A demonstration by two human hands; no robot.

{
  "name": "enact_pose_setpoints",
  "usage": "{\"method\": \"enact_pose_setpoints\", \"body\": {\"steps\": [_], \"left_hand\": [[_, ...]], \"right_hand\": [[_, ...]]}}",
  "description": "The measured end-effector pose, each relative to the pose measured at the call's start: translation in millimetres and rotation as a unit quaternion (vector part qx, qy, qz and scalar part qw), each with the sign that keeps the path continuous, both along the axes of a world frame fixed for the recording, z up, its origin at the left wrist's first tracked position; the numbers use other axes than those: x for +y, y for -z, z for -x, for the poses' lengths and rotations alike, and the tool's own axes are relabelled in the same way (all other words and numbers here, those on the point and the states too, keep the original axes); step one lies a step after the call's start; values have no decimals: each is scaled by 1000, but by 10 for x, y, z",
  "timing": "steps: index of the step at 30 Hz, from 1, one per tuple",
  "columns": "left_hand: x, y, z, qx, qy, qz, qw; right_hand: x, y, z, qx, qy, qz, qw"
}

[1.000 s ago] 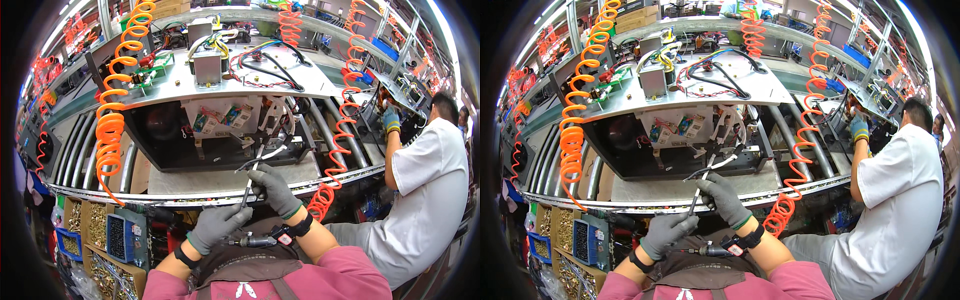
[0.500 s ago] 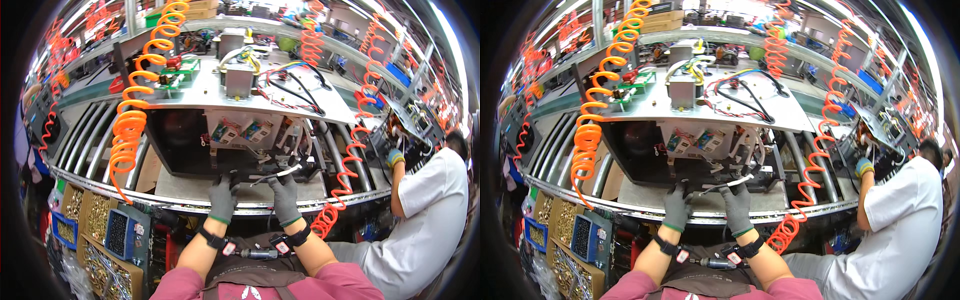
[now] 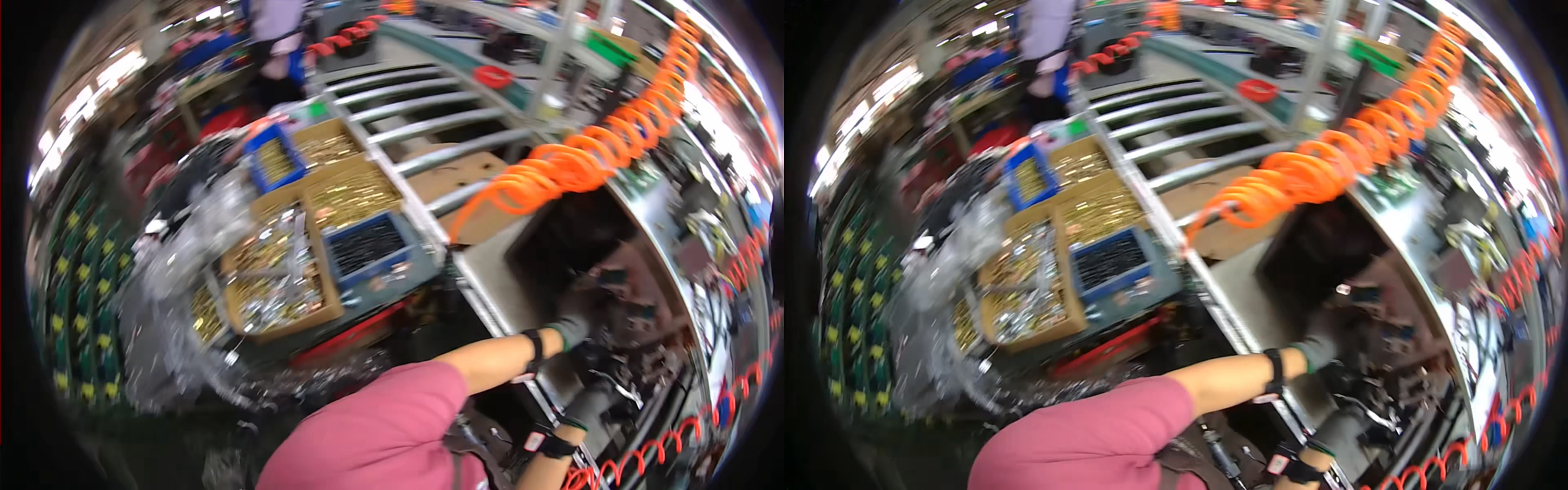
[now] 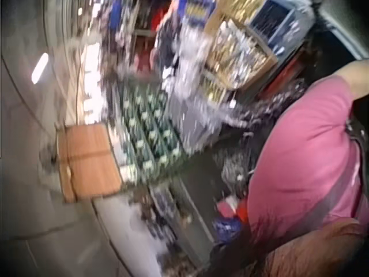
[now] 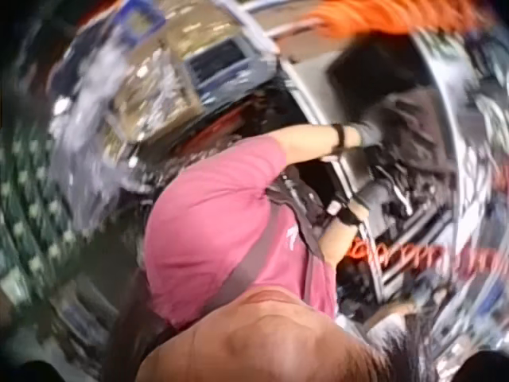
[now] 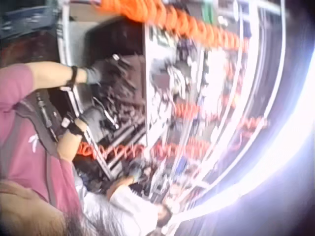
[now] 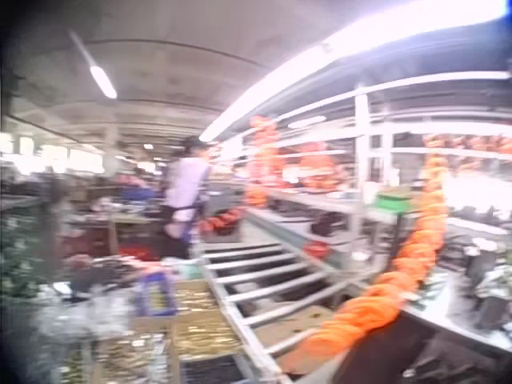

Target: Assembling internal wiring and components of an inverter unit on a factory assembly line.

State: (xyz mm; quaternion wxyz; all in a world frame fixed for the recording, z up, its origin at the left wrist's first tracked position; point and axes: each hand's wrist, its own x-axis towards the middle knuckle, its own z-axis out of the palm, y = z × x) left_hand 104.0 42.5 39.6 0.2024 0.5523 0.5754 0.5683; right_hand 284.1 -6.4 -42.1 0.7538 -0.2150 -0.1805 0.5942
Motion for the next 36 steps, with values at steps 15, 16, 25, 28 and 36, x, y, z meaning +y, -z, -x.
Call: {"method": "enact_pose_setpoints", "body": {"steps": [15,16,25,28,36], "left_hand": [[-2374,-1494,2731,336,69,208,916],[-2627,-1584,2905,329,11,199,923],[-3977,-1667,4413,289,-395,310,815],[-3983,-1432,4699,341,-389,407,753],[-4102,-1664,5016,231,-389,349,821]], "right_hand": [[-1322,-1075,1032,-565,-287,-74,770],[-1360,-1118,1120,-543,-317,-73,774],[-1445,-1121,1654,-509,-509,-102,687],[-1494,-1127,1816,-502,-516,-161,675],[-1481,-1361,2421,-485,-513,-200,679]]}}
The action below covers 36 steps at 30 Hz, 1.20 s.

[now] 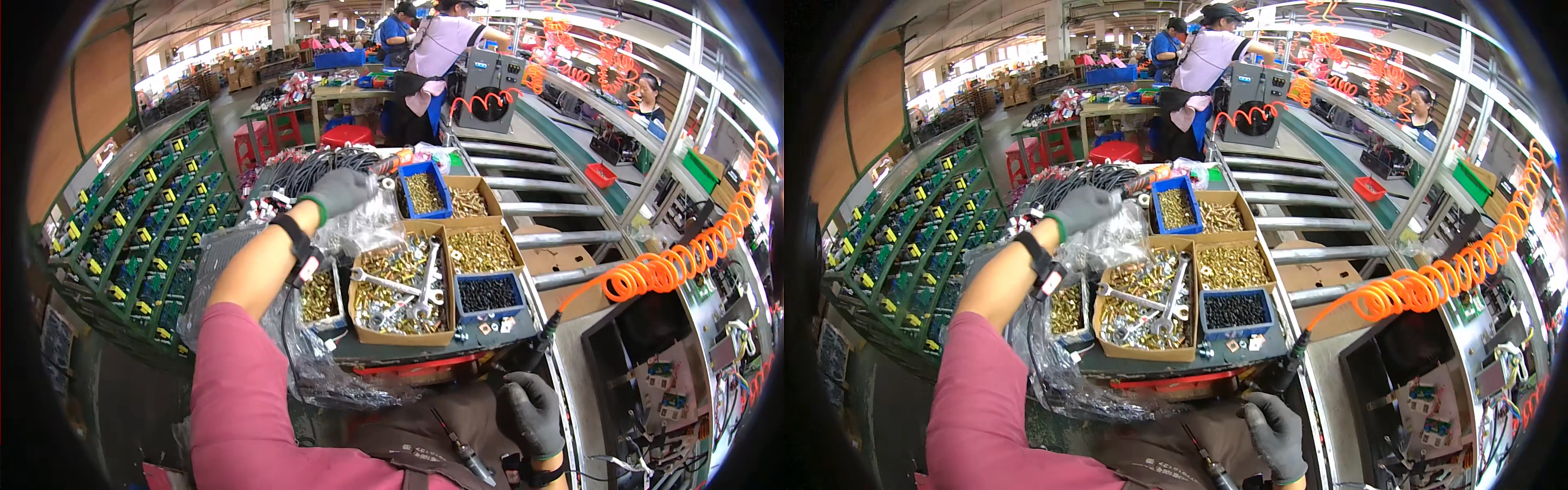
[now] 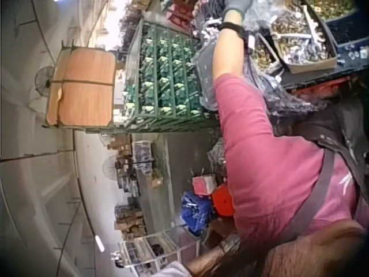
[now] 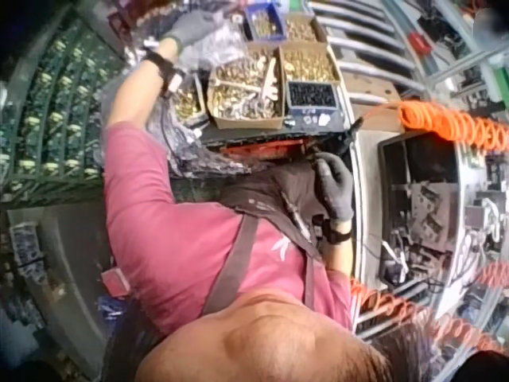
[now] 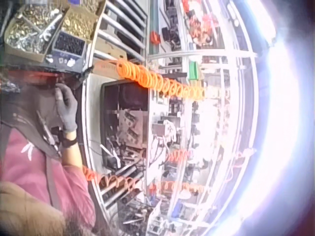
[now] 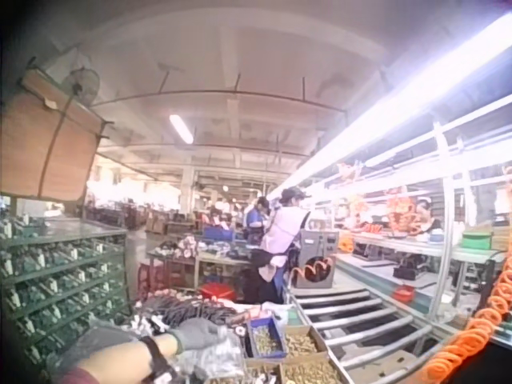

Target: Assembling internal wiring and components of an inverter unit on a factory assembly line.

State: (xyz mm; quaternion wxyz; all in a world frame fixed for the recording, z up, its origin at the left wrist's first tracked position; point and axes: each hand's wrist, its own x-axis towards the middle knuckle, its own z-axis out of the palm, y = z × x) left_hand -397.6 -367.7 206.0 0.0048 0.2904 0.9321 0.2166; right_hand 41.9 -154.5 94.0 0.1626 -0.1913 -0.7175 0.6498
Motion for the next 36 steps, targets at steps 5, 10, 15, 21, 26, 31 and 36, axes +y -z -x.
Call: {"method": "enact_pose_setpoints", "body": {"steps": [5,10,15,21,26,31,36], "left_hand": [[-460,-466,189,-160,-83,-243,953],[-675,-497,-5,-360,-98,-364,853],[-669,-330,80,-370,-47,-392,841],[-579,-121,149,-429,-48,-407,805],[-543,-133,-19,-463,18,-376,802],[-441,-160,-192,-420,108,-358,827],[-435,-212,-267,-399,108,-323,851]], "right_hand": [[-13,-299,645,9,-44,43,998],[-137,-582,1455,45,-109,15,993],[-288,-736,2313,62,-157,-42,985],[-568,-839,2884,127,-222,-54,965],[-620,-1063,3243,162,-195,-86,964],[-706,-1103,3410,179,-234,5,956],[-519,-1055,3395,82,-192,75,975]]}}
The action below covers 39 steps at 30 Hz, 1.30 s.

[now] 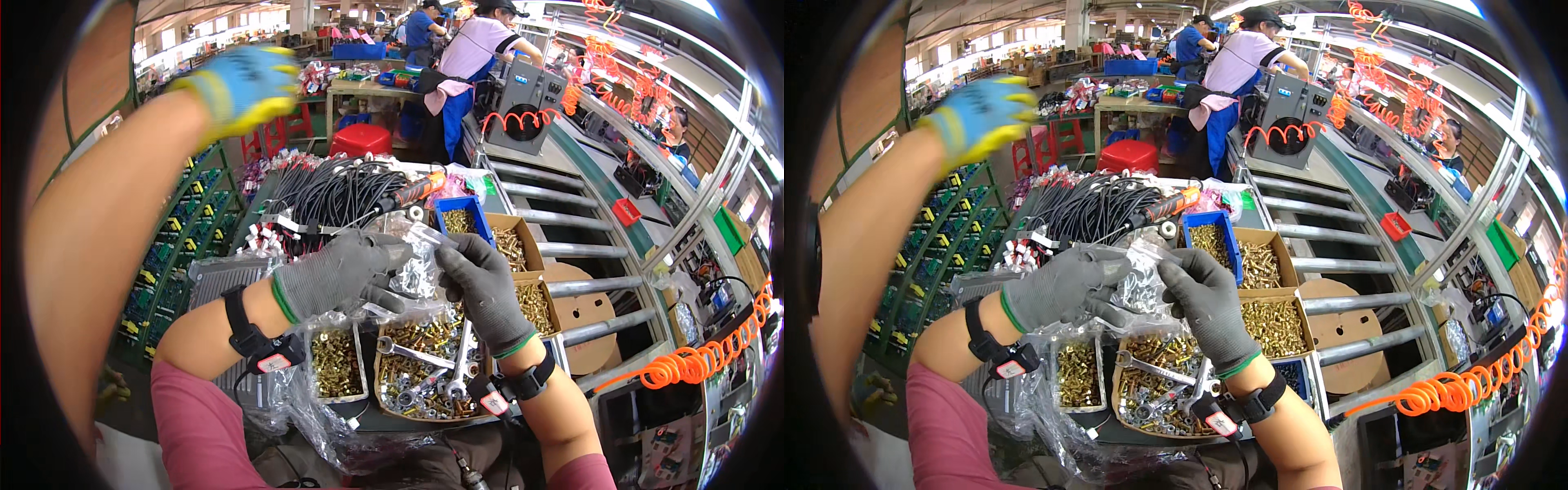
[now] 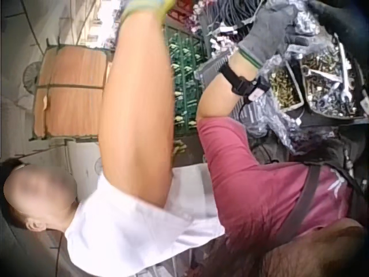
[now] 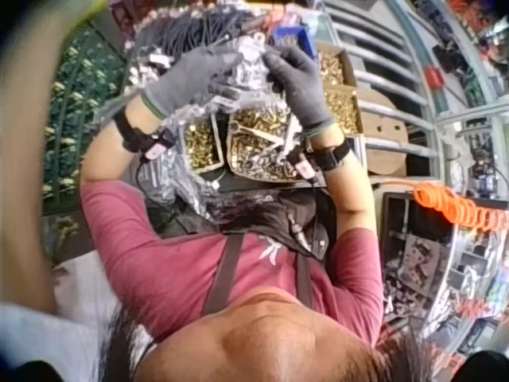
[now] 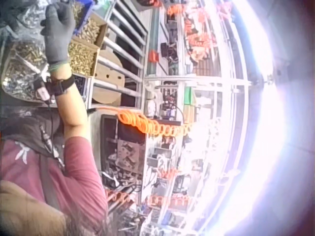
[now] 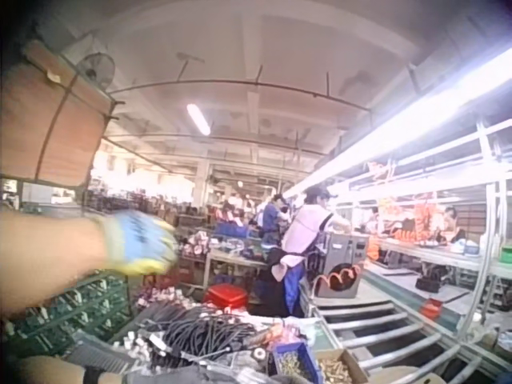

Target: Assembling internal wiring and components of an inverter unit on a factory assembly line.

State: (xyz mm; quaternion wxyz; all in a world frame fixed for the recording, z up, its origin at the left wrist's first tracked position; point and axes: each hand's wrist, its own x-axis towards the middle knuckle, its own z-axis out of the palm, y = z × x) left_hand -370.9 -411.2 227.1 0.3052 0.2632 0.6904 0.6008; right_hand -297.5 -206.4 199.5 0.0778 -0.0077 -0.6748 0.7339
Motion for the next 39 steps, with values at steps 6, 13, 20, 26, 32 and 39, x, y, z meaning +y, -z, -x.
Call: {"method": "enact_pose_setpoints", "body": {"steps": [6,13,20,26,32,39], "left_hand": [[158,-2,-95,-57,15,-27,998],[331,-151,-376,8,41,-29,999],[578,-336,-805,32,63,25,997],[886,-178,-1061,48,35,-23,998],[1081,-167,-1359,73,95,-35,992],[1391,-23,-1861,39,148,-128,980]], "right_hand": [[142,122,-70,-7,-24,107,994],[233,53,-409,4,6,137,990],[420,-12,-950,14,92,176,980],[595,67,-1381,11,136,193,972],[664,99,-1714,52,168,252,952],[572,99,-2259,183,205,49,960]]}}
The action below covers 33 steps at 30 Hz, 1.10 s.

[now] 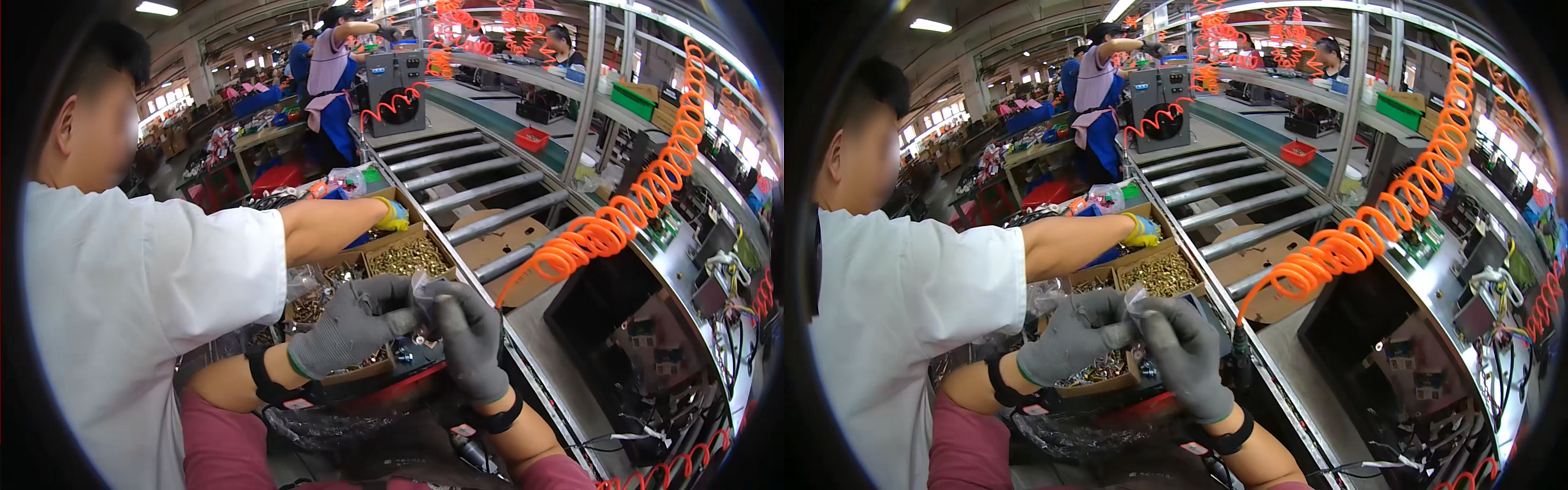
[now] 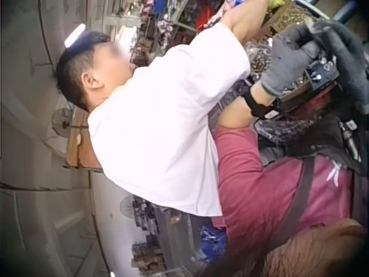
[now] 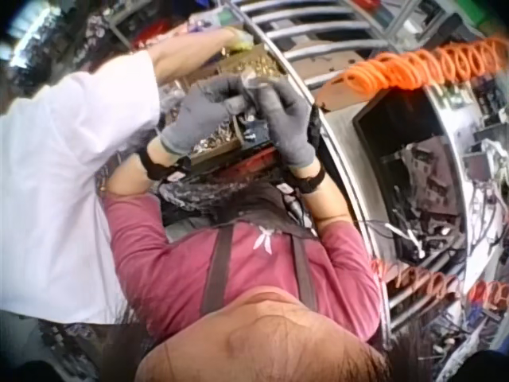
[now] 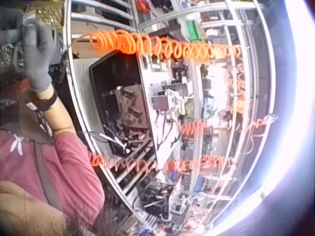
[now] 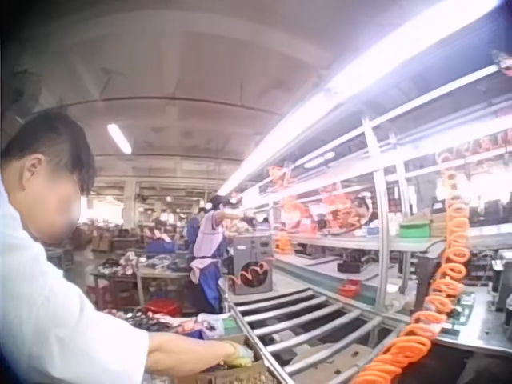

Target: Assembling internal wiring and components of an inverter unit on a factory assembly line.

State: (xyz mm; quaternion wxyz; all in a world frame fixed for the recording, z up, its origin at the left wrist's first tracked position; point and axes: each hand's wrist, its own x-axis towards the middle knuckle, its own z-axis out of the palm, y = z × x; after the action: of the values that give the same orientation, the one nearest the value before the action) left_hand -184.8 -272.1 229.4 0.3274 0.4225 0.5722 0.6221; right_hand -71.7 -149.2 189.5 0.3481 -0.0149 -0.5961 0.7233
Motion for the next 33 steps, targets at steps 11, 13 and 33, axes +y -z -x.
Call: {"method": "enact_pose_setpoints", "body": {"steps": [11,13,33], "left_hand": [[281,464,-694,272,45,-60,959],[269,641,-830,324,35,-82,942],[76,1097,-746,139,-26,-30,989]], "right_hand": [[33,513,-1038,-15,129,-65,989],[-86,680,-1243,-57,122,10,991],[39,789,-1007,-87,110,-339,930]]}}
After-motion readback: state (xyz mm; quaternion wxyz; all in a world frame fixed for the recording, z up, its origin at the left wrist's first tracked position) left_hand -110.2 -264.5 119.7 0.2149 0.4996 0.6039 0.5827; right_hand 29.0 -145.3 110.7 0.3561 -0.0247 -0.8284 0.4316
